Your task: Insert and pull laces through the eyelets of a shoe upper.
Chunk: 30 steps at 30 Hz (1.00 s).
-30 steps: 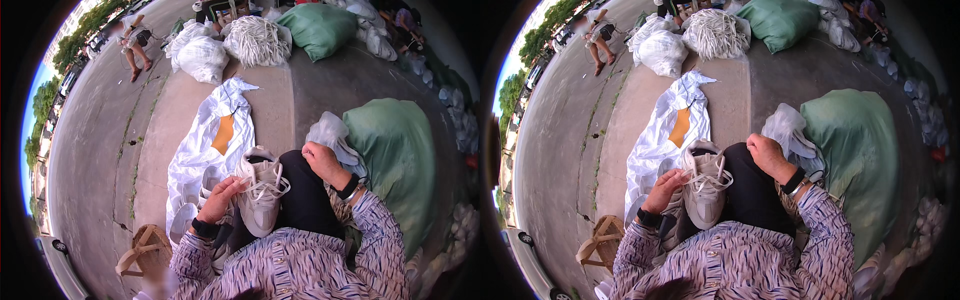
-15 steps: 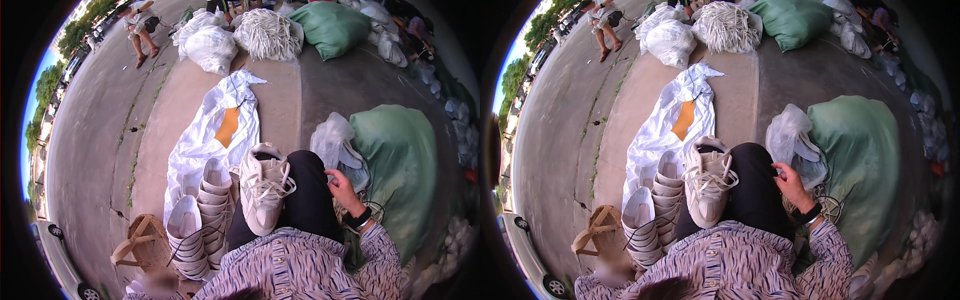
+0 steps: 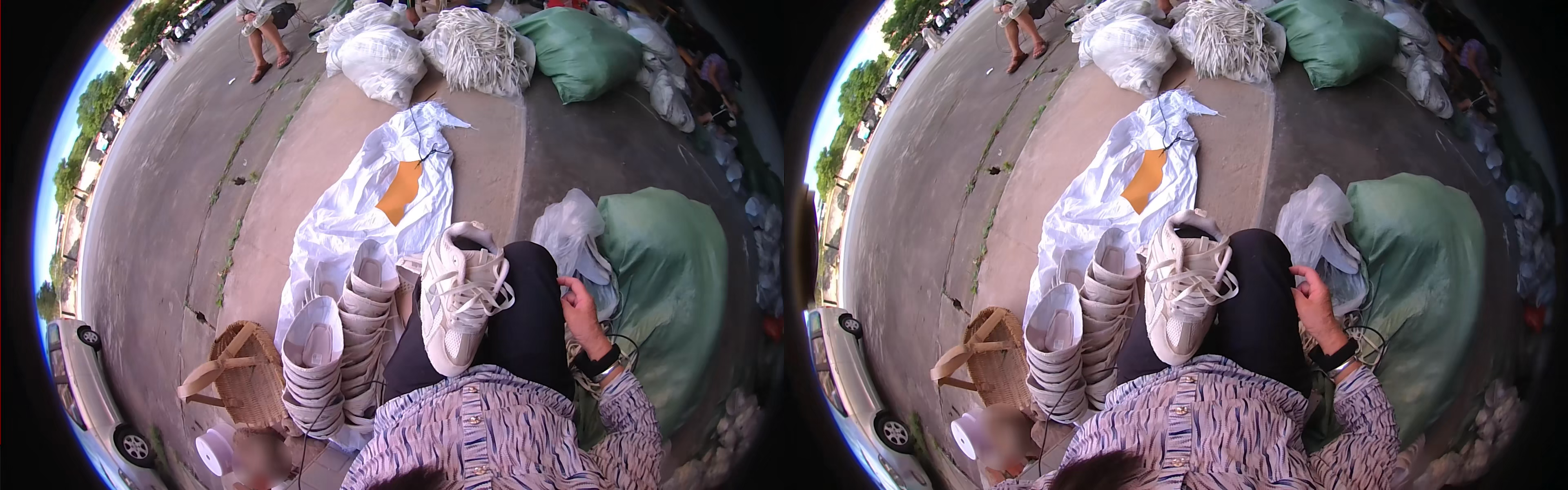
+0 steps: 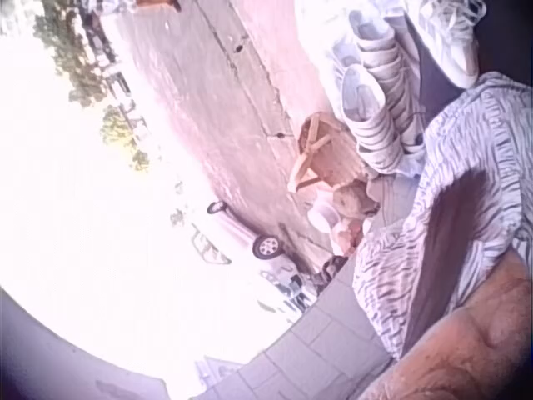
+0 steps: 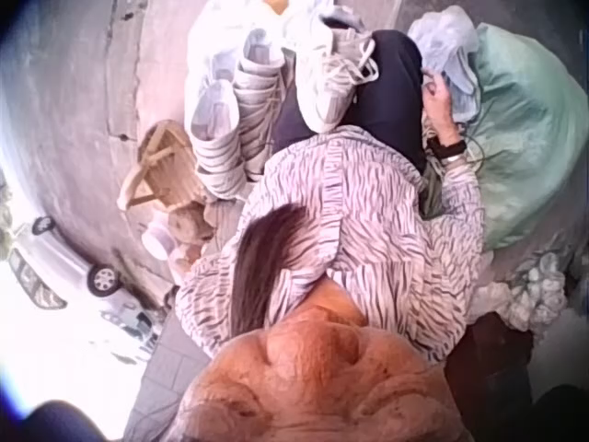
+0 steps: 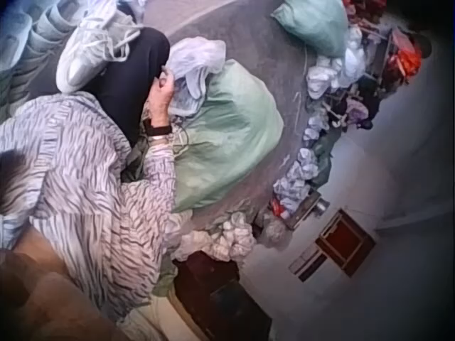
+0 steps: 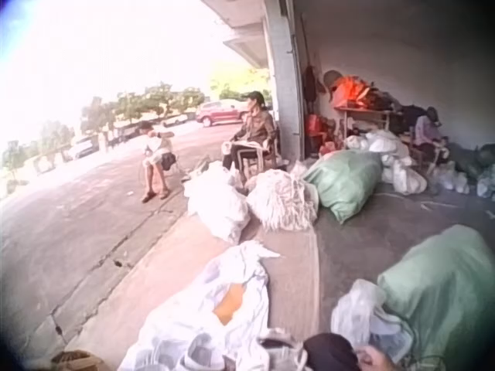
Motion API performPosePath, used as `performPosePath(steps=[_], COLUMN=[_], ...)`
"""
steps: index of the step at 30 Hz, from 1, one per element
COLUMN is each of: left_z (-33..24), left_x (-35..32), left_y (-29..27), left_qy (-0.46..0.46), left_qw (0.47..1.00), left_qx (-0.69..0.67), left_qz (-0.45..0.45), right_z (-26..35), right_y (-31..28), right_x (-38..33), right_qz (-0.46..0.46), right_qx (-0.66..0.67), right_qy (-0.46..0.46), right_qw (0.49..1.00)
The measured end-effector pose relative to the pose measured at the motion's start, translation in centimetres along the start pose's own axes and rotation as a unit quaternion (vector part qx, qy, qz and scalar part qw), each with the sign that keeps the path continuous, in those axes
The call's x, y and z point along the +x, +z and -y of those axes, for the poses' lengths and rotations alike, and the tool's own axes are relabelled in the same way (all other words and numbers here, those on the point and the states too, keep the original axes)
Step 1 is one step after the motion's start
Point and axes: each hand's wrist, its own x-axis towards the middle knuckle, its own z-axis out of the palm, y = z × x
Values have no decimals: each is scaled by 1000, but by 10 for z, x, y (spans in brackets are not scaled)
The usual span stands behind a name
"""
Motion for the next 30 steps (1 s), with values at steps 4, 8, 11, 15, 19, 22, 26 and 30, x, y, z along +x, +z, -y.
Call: performPosePath(steps=[4,8,11,15,19,22,26,30], left_z=[13,19,-20,-151,-281,-327,-335,-305], left_x=[9,22,30,22,-29,-58,-10,105], left_y=[1,-7,-32,-77,-59,-32,-38,-90], left_qy=[-22,-46,-45,190,518,611,561,320], left_qw=[999,992,946,852,807,698,791,909], left_qx=[22,78,234,472,105,207,-51,-143], left_qz=[24,84,221,-123,-263,-310,-241,-227], right_z=[2,24,55,94,103,82,33,4], right_y=[-4,-12,-10,8,-15,-66,-121,-116], right_x=[-4,9,27,47,64,70,49,15], right_qz=[13,31,-21,14,34,-71,-145,29], right_qx=[-50,-76,-209,-238,-274,-259,-254,-125], right_qy=[-7,14,-133,-212,-218,-218,-41,89], right_qw=[999,997,969,948,936,938,955,988])
